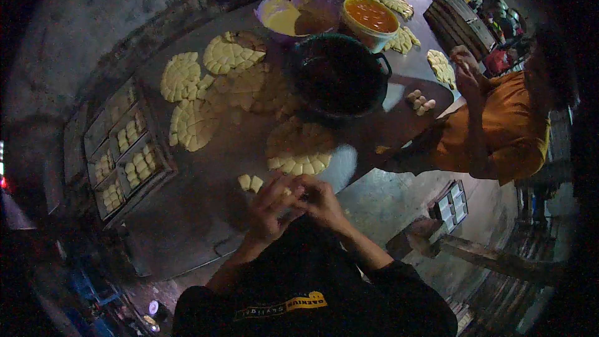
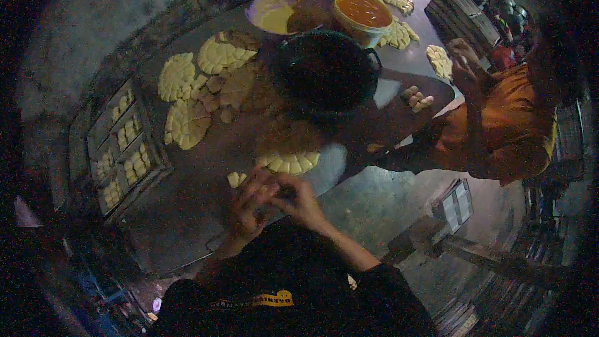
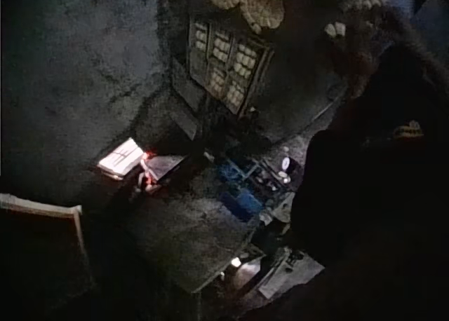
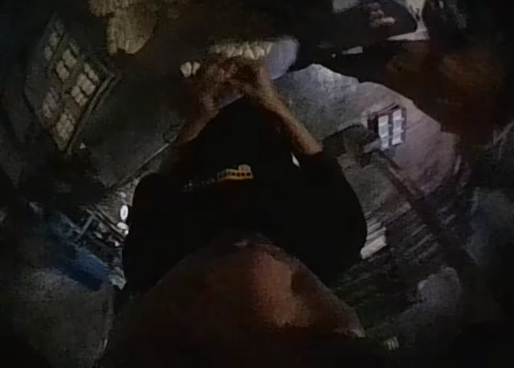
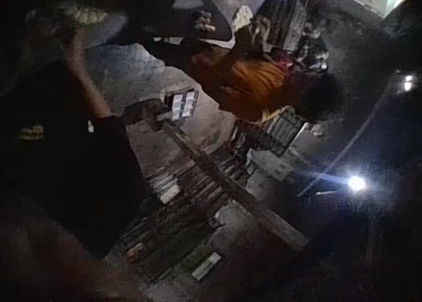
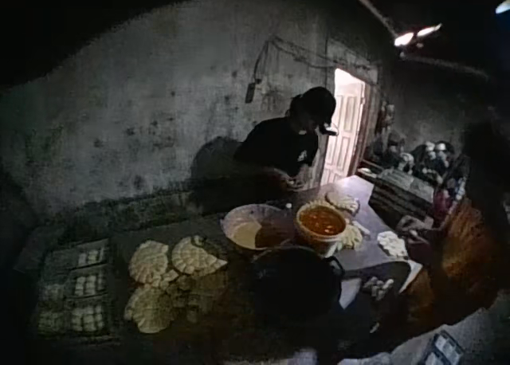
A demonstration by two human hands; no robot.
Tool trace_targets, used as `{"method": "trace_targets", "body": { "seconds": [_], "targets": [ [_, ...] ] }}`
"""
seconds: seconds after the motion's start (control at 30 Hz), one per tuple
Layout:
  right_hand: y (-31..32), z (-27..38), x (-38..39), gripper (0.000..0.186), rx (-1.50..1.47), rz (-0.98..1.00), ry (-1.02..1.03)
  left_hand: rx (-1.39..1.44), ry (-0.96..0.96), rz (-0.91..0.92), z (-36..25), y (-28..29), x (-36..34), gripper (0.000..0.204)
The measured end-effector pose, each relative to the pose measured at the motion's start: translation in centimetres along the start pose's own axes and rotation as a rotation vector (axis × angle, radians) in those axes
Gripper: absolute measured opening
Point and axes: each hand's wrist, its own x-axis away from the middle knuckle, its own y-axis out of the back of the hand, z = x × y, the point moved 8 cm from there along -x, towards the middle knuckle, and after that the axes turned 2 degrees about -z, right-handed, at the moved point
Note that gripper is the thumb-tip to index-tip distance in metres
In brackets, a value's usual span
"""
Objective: The person prepares bread dough by hand, portioning small pieces, filling them from a container, and placing the shaped dough onto baking trays on a work table.
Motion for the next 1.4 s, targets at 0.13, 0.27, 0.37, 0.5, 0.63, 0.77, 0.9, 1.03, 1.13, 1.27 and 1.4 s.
{"method": "trace_targets", "body": {
  "seconds": [0.13,0.27,0.37,0.5,0.63,0.77,0.9,1.03,1.13,1.27,1.4],
  "targets": [
    [-0.3,-2.8,2.3,0.026,-0.355,0.187,-0.183,0.067,-0.381,0.05,-1.6,-1.8,-0.8,0.044],
    [-0.3,2.3,1.4,0.015,-0.472,0.349,-0.228,0.59,-0.289,-0.019,-1.7,-2.1,-2.4,0.06],
    [-1.5,4.1,1.2,0.02,-0.502,0.59,-0.247,0.68,-0.13,0.046,-0.4,-3.8,-1.1,0.07],
    [-0.2,4.6,-1.0,0.029,-0.182,0.784,-0.334,0.619,0.128,0.068,2.5,-5.9,1.3,0.082],
    [5.4,6.6,-10.5,0.033,0.12,0.404,-0.117,0.555,0.364,-0.471,3.4,-3.2,-0.3,0.084],
    [11.7,5.2,-20.2,0.035,1.441,0.25,0.88,0.695,0.705,-0.553,6.8,-0.9,3.5,0.076],
    [14.8,-4.8,-25.3,0.041,1.551,0.6,-0.088,0.63,0.834,-0.613,8.8,0.5,9.4,0.066],
    [13.6,-5.8,-23.4,0.046,1.498,0.66,0.144,0.648,0.908,-0.725,10.2,1.1,15.0,0.061],
    [14.8,-3.1,-23.6,0.045,1.325,0.472,0.047,0.592,0.957,-0.704,9.8,2.0,15.2,0.058],
    [12.1,0.8,-21.7,0.042,1.457,0.481,0.261,0.616,0.973,-0.632,10.4,2.9,14.3,0.055],
    [11.8,0.7,-21.5,0.038,1.448,0.396,0.067,0.721,0.854,-0.597,10.1,3.6,12.0,0.051]
  ]
}}
